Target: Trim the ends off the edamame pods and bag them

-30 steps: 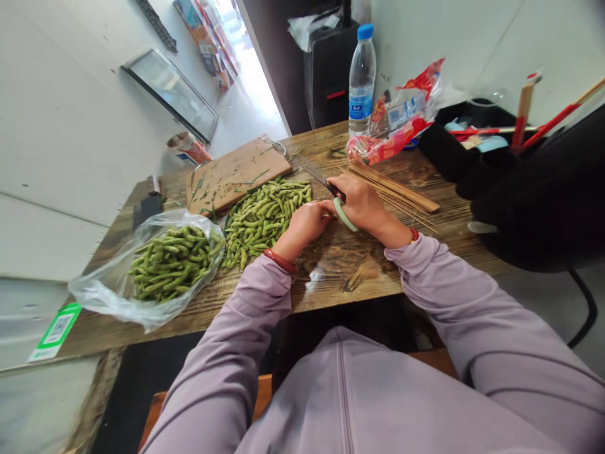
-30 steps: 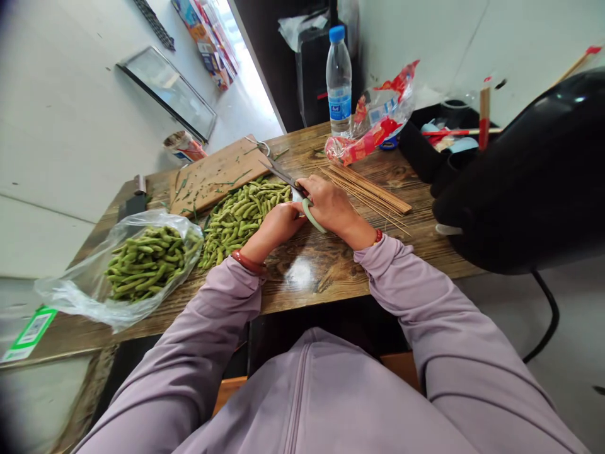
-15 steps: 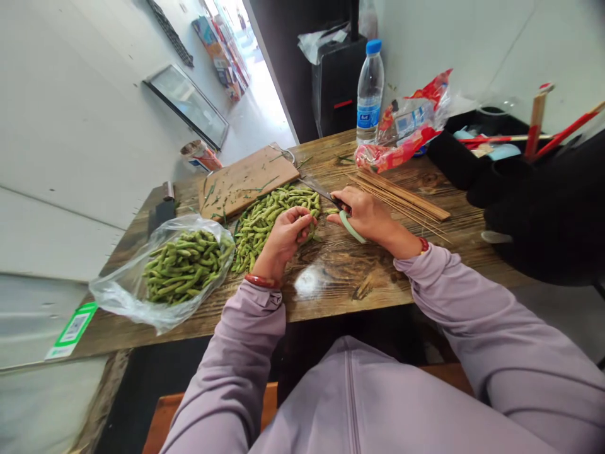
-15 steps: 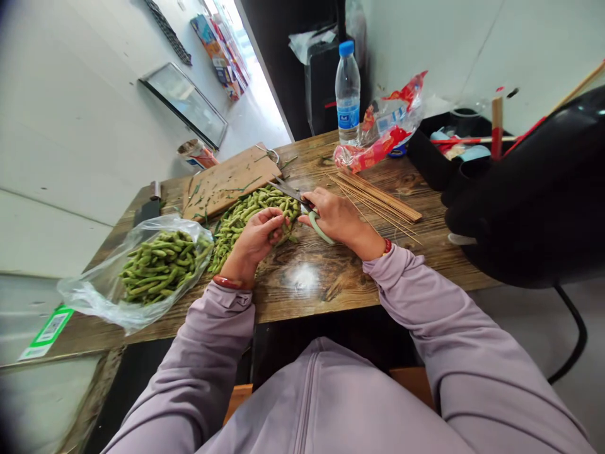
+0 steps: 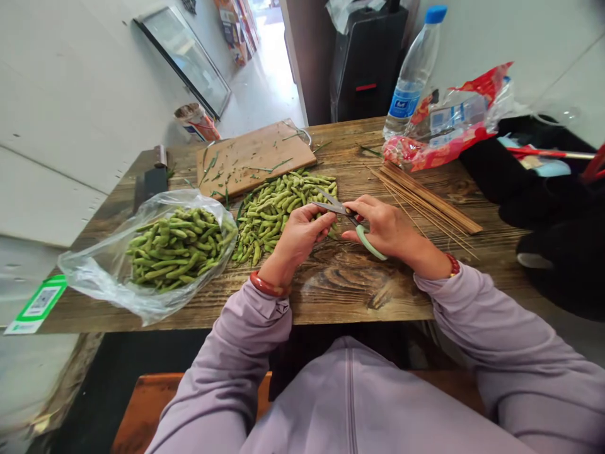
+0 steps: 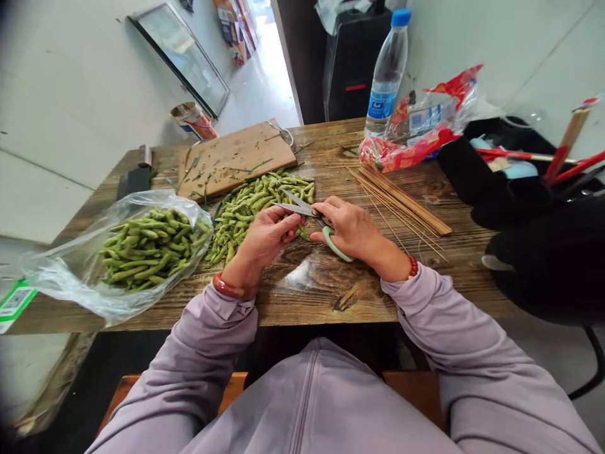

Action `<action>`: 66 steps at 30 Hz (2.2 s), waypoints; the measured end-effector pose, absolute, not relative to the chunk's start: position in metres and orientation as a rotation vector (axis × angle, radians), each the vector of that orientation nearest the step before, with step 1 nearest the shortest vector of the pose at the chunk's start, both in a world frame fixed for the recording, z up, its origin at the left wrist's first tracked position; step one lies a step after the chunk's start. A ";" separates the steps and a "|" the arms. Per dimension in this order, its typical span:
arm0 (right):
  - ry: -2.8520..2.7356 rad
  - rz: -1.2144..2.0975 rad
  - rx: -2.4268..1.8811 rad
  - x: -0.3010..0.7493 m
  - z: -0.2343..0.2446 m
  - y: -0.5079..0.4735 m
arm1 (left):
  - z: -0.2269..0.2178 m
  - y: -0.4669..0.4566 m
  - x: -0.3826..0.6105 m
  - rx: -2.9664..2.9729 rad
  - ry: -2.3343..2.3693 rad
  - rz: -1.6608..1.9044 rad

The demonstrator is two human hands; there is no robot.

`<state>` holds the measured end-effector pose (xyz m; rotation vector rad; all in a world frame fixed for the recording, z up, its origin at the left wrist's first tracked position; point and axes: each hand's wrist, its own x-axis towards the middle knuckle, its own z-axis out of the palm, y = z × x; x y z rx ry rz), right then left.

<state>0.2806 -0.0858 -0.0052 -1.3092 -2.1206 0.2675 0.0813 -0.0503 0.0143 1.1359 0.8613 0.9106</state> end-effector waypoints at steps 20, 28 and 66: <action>-2.217 0.192 -1.179 0.282 -0.009 -0.084 | 0.013 -0.052 0.082 1.276 0.954 0.974; -2.244 0.156 -1.173 0.283 -0.010 -0.082 | 0.013 -0.054 0.083 1.328 0.995 0.975; -2.146 0.115 -1.203 0.279 -0.014 -0.082 | 0.016 -0.048 0.077 0.894 0.891 1.035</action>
